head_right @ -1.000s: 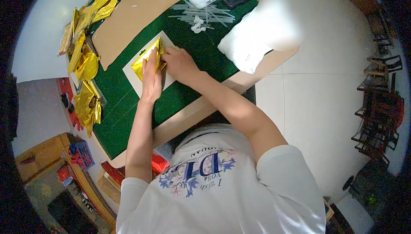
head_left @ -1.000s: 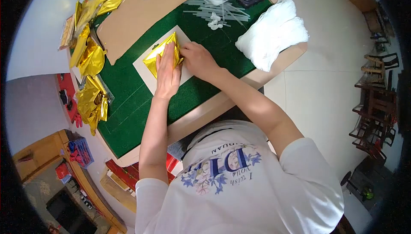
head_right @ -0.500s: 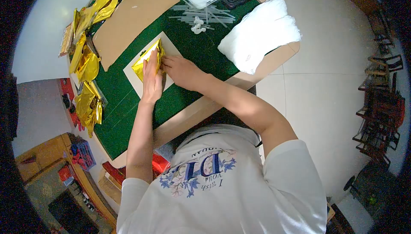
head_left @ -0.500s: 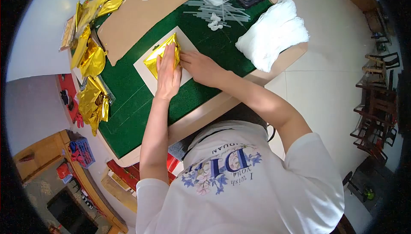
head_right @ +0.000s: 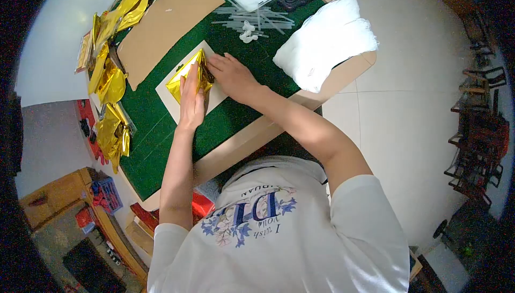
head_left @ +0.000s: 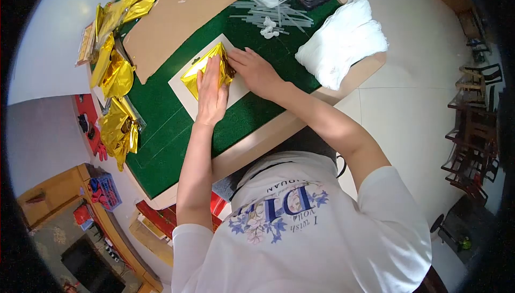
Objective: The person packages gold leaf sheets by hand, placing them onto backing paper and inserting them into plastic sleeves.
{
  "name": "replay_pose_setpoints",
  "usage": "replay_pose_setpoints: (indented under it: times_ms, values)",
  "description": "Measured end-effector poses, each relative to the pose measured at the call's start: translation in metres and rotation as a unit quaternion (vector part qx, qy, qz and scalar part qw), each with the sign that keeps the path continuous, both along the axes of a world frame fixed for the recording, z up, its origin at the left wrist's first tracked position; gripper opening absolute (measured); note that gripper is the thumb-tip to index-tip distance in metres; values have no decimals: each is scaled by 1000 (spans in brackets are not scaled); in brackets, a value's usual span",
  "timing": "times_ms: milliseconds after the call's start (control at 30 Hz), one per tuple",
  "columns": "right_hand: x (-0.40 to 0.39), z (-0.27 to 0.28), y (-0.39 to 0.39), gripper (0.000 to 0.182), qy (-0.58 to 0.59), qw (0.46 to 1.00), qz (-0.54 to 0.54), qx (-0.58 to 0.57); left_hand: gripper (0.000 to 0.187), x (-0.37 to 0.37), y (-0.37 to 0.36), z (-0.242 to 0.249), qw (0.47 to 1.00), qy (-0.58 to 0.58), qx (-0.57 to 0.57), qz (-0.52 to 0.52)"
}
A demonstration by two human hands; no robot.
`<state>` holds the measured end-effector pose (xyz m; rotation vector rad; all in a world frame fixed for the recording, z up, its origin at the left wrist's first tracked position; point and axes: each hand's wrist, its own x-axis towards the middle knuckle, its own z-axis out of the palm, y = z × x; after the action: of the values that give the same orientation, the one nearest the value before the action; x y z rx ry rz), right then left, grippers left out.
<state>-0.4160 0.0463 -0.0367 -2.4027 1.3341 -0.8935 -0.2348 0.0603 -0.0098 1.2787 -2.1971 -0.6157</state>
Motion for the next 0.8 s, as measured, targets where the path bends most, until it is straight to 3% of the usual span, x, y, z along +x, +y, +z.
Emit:
replay_pose_setpoints:
  times_ms: [333,600,800]
  values:
    - [3,7,2,54,0,1000,16,14,63,1,-1,-2,1000,3,2,2]
    - [7,17,-5,44,189,980,56,20,63,2,0,-1,1000,7,7,-1]
    - [17,5,-1,38,198,978,57,-31,63,1,-1,0,1000,4,1,0]
